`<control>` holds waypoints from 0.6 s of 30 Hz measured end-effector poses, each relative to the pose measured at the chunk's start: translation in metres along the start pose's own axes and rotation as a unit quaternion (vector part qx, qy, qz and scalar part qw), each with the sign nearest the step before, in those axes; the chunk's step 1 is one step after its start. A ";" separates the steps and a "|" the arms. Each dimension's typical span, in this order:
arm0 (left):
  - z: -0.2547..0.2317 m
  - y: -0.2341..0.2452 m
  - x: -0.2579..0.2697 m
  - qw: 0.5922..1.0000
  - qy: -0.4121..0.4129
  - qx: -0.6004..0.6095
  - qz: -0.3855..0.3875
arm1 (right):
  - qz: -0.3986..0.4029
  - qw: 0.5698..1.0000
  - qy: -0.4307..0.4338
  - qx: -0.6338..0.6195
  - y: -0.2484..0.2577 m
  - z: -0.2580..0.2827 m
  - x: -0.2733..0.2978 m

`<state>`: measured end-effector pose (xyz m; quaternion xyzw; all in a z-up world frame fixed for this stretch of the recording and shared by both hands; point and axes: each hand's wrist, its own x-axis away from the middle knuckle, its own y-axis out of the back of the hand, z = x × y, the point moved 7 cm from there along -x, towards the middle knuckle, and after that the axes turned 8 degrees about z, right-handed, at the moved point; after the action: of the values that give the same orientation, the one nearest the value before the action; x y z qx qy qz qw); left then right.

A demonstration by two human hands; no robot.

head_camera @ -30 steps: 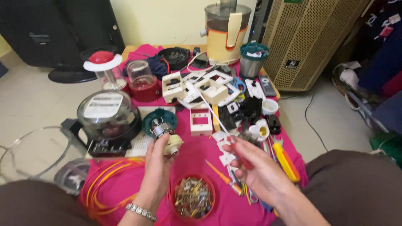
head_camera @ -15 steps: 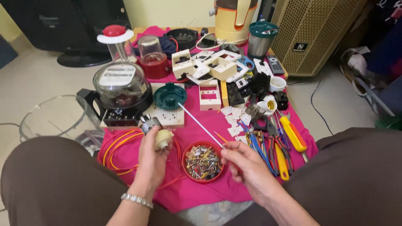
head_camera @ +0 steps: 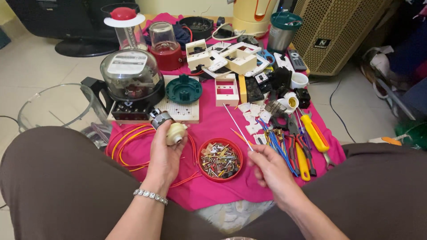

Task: The person is sitting on the floor and disassembling a small electric motor. They use a screwdriver to remove screws from the motor housing and separate the components. The person then places the disassembled parts on a pink cloth on the floor.

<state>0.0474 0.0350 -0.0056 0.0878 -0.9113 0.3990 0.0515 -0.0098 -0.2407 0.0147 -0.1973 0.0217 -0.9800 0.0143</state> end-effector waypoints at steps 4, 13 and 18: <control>-0.002 -0.005 0.004 1.000 -0.013 -0.021 0.000 | 0.002 0.998 -0.003 0.062 0.001 0.008 0.000; 0.004 0.000 -0.004 0.989 0.003 -0.124 -0.084 | -0.107 0.964 0.118 0.213 0.006 0.028 -0.044; 0.005 -0.002 -0.001 0.993 0.018 -0.085 -0.081 | -0.106 0.935 0.126 0.314 -0.004 0.032 -0.053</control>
<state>0.0487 0.0299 -0.0073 0.1492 -0.9309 0.3158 0.1068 0.0513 -0.2358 0.0241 -0.0592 -0.3070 -0.9494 -0.0313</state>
